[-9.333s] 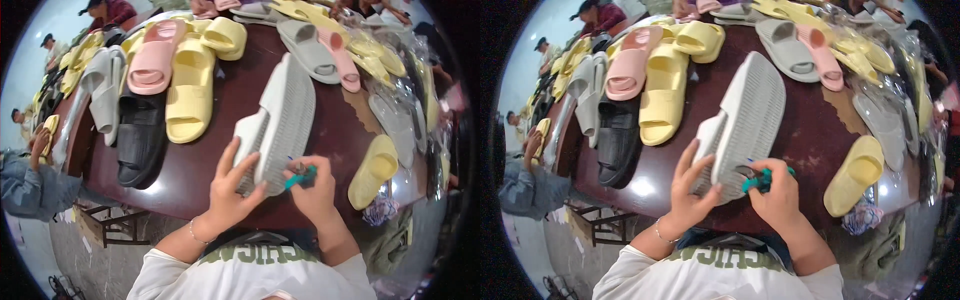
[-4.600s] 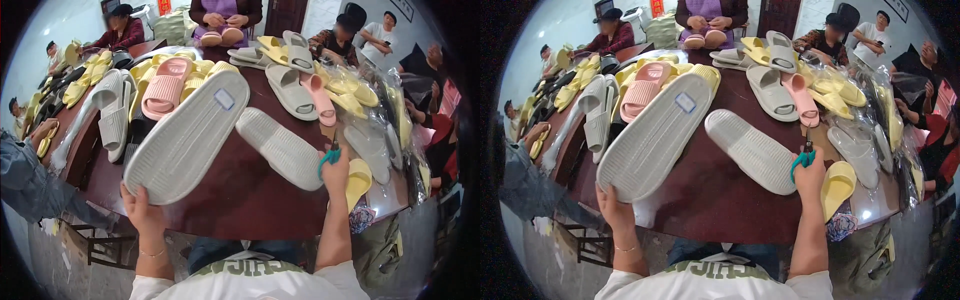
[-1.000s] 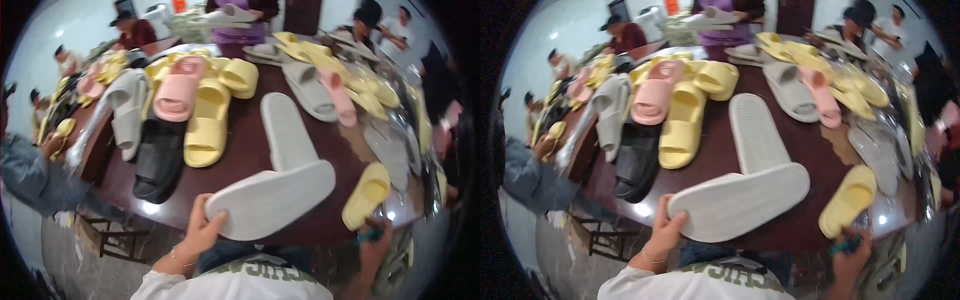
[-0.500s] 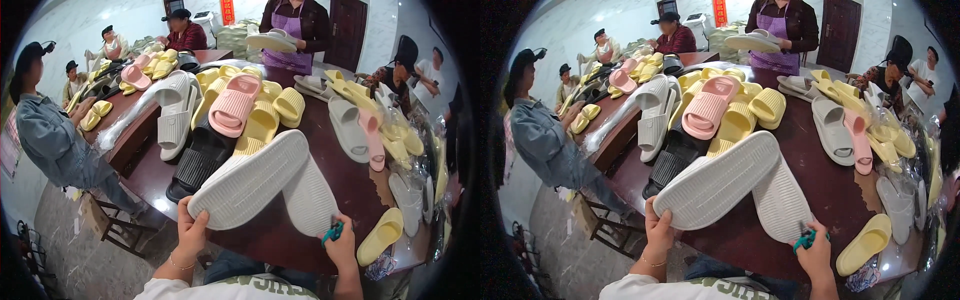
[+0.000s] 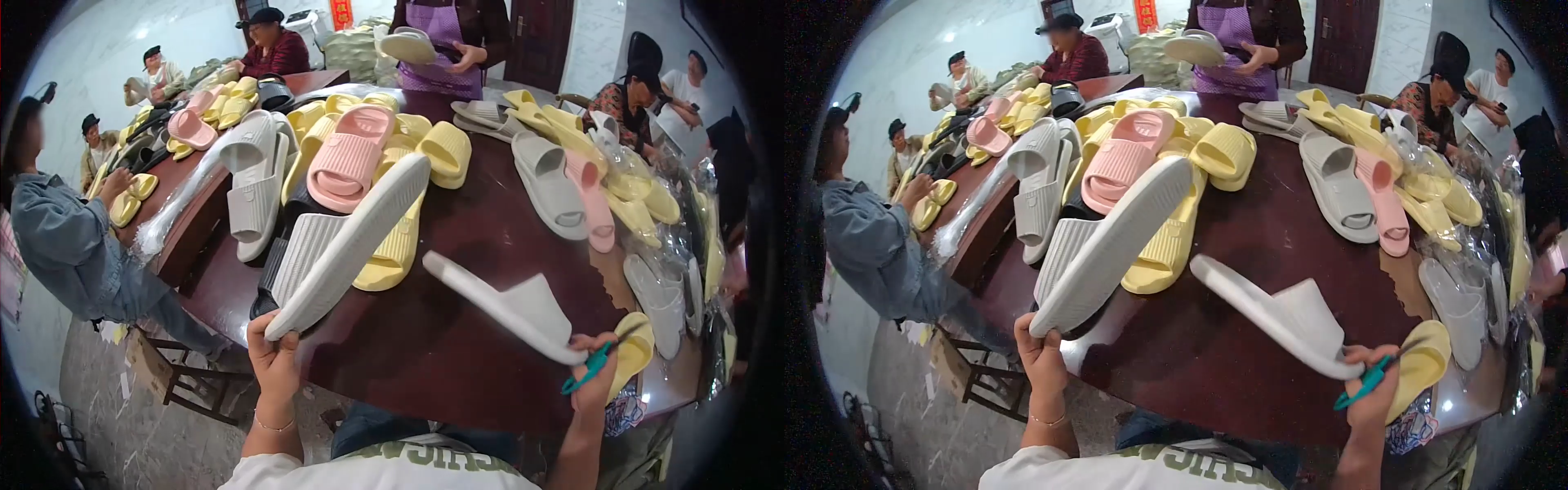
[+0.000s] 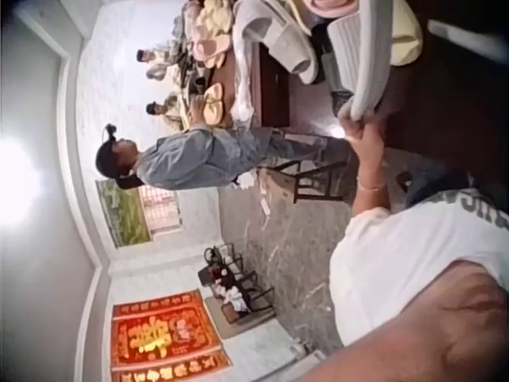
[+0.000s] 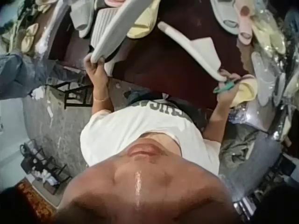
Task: Trim excess plastic material from molded slides using a pair of snips.
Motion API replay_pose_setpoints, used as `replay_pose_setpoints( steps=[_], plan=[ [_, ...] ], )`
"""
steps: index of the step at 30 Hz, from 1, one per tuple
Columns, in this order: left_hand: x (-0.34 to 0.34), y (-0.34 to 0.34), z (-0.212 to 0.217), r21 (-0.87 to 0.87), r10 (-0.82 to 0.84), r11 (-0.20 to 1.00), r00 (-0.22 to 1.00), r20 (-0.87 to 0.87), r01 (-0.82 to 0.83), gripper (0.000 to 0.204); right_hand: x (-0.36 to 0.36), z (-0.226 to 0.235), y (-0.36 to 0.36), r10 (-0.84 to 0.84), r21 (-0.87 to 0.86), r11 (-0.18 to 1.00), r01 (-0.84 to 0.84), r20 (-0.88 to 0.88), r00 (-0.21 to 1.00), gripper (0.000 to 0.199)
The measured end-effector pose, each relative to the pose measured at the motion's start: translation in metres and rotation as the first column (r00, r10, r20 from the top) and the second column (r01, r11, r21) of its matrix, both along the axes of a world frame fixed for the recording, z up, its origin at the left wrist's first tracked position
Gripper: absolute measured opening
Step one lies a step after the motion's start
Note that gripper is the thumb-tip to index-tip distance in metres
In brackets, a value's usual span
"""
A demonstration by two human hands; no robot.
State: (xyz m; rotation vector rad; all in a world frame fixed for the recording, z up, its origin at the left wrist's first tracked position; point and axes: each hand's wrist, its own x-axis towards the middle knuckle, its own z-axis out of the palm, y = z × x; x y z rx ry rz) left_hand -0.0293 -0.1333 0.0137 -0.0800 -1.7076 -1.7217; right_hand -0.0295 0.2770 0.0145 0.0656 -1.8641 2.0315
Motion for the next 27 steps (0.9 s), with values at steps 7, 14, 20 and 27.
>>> replay_pose_setpoints(
  steps=[7, 14, 20, 27],
  plan=[
    [-0.009, 0.002, 0.021, -0.275, -0.017, 0.961, 0.986, -0.164, -0.030, 0.023, 0.012, -0.005, 0.021, 0.276, -0.055, 0.955, -0.292, -0.201, 0.940, 0.028],
    [-0.012, -0.022, 0.009, -0.046, -0.134, 0.990, 0.990, -0.040, 0.132, 0.023, 0.004, -0.023, 0.022, -0.105, -0.151, 0.982, 0.112, 0.052, 0.993, 0.029],
    [-0.013, -0.024, 0.014, 0.453, -0.541, 0.728, 0.837, -0.083, 0.515, 0.017, -0.002, -0.022, 0.012, -0.249, 0.062, 0.969, 0.241, 0.228, 0.941, 0.043],
    [-0.014, -0.006, 0.006, 0.236, -0.321, 0.933, 0.926, 0.198, 0.273, 0.024, 0.000, -0.014, -0.001, -0.242, 0.165, 0.965, 0.204, 0.257, 0.936, 0.045]
  ],
)
